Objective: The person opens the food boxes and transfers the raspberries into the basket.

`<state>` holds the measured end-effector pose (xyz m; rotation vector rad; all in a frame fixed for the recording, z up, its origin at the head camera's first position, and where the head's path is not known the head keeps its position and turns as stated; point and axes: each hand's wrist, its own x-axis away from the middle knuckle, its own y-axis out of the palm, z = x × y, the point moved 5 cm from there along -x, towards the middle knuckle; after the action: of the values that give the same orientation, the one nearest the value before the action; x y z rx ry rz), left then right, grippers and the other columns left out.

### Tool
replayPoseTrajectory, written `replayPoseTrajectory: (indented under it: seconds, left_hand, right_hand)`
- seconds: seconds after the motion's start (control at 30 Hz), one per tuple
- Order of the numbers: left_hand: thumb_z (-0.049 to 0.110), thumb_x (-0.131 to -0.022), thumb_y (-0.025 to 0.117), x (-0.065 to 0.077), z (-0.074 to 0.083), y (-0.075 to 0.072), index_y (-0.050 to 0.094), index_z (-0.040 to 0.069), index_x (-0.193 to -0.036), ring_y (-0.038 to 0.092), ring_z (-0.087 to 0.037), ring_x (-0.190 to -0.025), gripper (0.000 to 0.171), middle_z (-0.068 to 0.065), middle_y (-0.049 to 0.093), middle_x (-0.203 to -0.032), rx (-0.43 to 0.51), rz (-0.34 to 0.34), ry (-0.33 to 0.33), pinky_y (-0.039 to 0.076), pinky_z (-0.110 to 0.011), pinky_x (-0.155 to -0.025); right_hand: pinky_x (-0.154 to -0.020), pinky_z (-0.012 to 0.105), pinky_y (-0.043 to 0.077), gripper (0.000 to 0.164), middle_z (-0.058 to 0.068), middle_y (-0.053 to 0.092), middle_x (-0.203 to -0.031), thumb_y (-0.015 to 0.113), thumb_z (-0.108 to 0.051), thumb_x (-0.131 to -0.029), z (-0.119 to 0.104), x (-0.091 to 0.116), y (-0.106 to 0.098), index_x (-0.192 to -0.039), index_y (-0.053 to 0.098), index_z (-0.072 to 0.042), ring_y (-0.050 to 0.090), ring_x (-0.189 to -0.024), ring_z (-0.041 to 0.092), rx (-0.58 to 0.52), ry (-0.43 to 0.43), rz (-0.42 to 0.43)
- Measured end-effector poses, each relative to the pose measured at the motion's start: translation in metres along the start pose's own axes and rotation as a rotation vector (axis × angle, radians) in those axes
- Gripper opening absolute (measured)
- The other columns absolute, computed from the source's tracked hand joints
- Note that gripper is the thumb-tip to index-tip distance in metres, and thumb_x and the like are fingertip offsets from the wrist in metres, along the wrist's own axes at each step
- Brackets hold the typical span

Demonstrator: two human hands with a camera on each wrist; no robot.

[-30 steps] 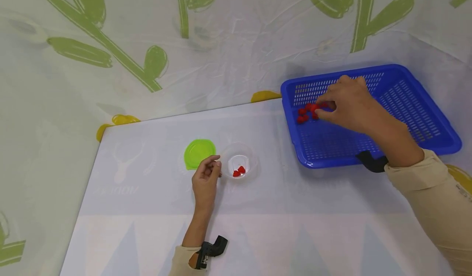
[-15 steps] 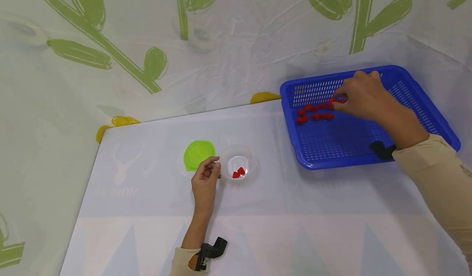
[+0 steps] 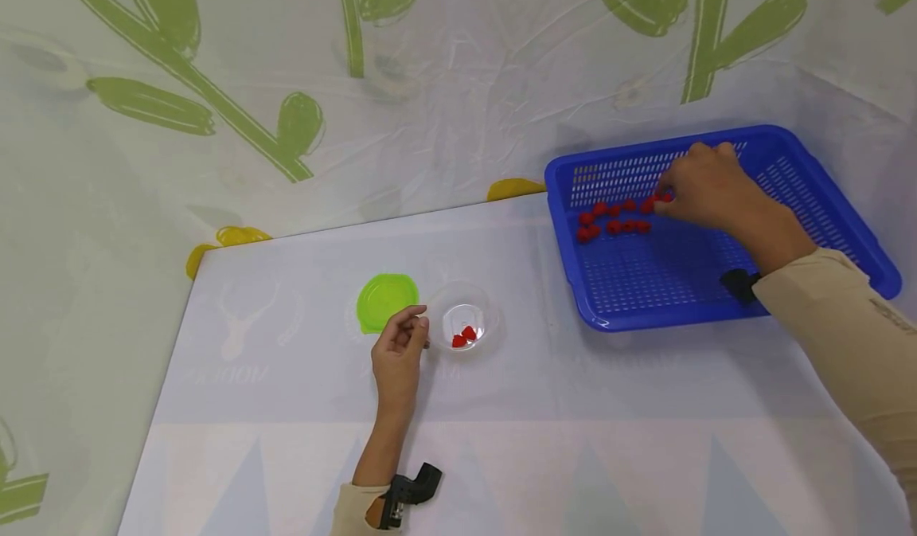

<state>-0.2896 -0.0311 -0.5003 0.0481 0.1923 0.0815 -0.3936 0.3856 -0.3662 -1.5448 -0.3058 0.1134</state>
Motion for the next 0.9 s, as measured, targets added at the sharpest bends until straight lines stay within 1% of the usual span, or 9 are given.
replayPoseTrajectory:
  seconds: [0.07, 0.23, 0.3, 0.37, 0.6, 0.7, 0.9]
  left_hand:
    - [0.020, -0.088, 0.063, 0.000, 0.000, 0.000, 0.062, 0.014, -0.111, 0.051, -0.022, -0.073, 0.024, -0.006, 0.056, -0.086, 0.001, 0.001, -0.002, 0.048, -0.021, -0.062]
    - [0.013, -0.088, 0.062, -0.001, -0.001, 0.000, 0.062, 0.009, -0.112, 0.052, -0.022, -0.073, 0.024, -0.011, 0.055, -0.087, 0.012, 0.000, -0.005, 0.048, -0.020, -0.062]
    - [0.012, -0.088, 0.062, -0.001, 0.000, 0.000, 0.062, 0.009, -0.112, 0.052, -0.023, -0.073, 0.024, -0.012, 0.055, -0.087, 0.013, 0.001, -0.003, 0.048, -0.020, -0.063]
    - [0.014, -0.088, 0.062, -0.001, 0.000, 0.000, 0.062, 0.011, -0.111, 0.052, -0.022, -0.072, 0.024, -0.011, 0.055, -0.086, 0.008, 0.002, 0.001, 0.048, -0.020, -0.062]
    - [0.019, -0.088, 0.062, -0.001, -0.003, 0.001, 0.062, 0.016, -0.111, 0.051, -0.022, -0.072, 0.023, -0.007, 0.055, -0.085, -0.002, -0.005, 0.003, 0.047, -0.021, -0.061]
    - [0.020, -0.088, 0.062, -0.001, -0.005, 0.001, 0.062, 0.017, -0.111, 0.051, -0.022, -0.072, 0.023, -0.006, 0.054, -0.085, -0.011, -0.008, 0.002, 0.047, -0.021, -0.060]
    - [0.019, -0.089, 0.062, -0.002, -0.005, 0.001, 0.062, 0.017, -0.111, 0.050, -0.022, -0.072, 0.022, -0.007, 0.054, -0.085, -0.010, -0.007, 0.008, 0.047, -0.021, -0.061]
  right_hand:
    - [-0.067, 0.053, 0.030, 0.024, 0.013, 0.064, -0.082, 0.070, -0.024, -0.076, 0.003, -0.003, 0.004, -0.089, 0.072, -0.004, 0.047, -0.086, 0.037, 0.004, -0.001, -0.014]
    - [-0.070, 0.053, 0.029, 0.024, 0.018, 0.063, -0.090, 0.070, -0.023, -0.076, 0.010, -0.007, 0.016, -0.090, 0.071, -0.004, 0.046, -0.088, 0.039, 0.011, -0.007, -0.046]
    - [-0.070, 0.054, 0.030, 0.025, 0.019, 0.063, -0.091, 0.071, -0.023, -0.076, 0.011, -0.008, 0.020, -0.091, 0.071, -0.003, 0.046, -0.088, 0.038, 0.017, -0.010, -0.051]
    - [-0.069, 0.054, 0.030, 0.026, 0.017, 0.064, -0.089, 0.070, -0.024, -0.076, 0.012, -0.008, 0.023, -0.091, 0.071, -0.003, 0.046, -0.086, 0.036, 0.024, -0.012, -0.055]
    - [-0.067, 0.051, 0.030, 0.027, 0.009, 0.062, -0.077, 0.072, -0.023, -0.073, 0.011, -0.008, 0.032, -0.089, 0.072, -0.001, 0.047, -0.081, 0.032, 0.035, -0.014, -0.011]
    - [-0.067, 0.051, 0.030, 0.024, 0.009, 0.062, -0.076, 0.073, -0.022, -0.072, 0.011, -0.008, 0.036, -0.085, 0.072, -0.002, 0.047, -0.081, 0.033, 0.036, -0.025, -0.001]
    - [-0.067, 0.050, 0.030, 0.021, 0.014, 0.064, -0.079, 0.075, -0.021, -0.070, 0.011, -0.009, 0.041, -0.082, 0.072, -0.004, 0.047, -0.084, 0.035, 0.045, -0.047, 0.019]
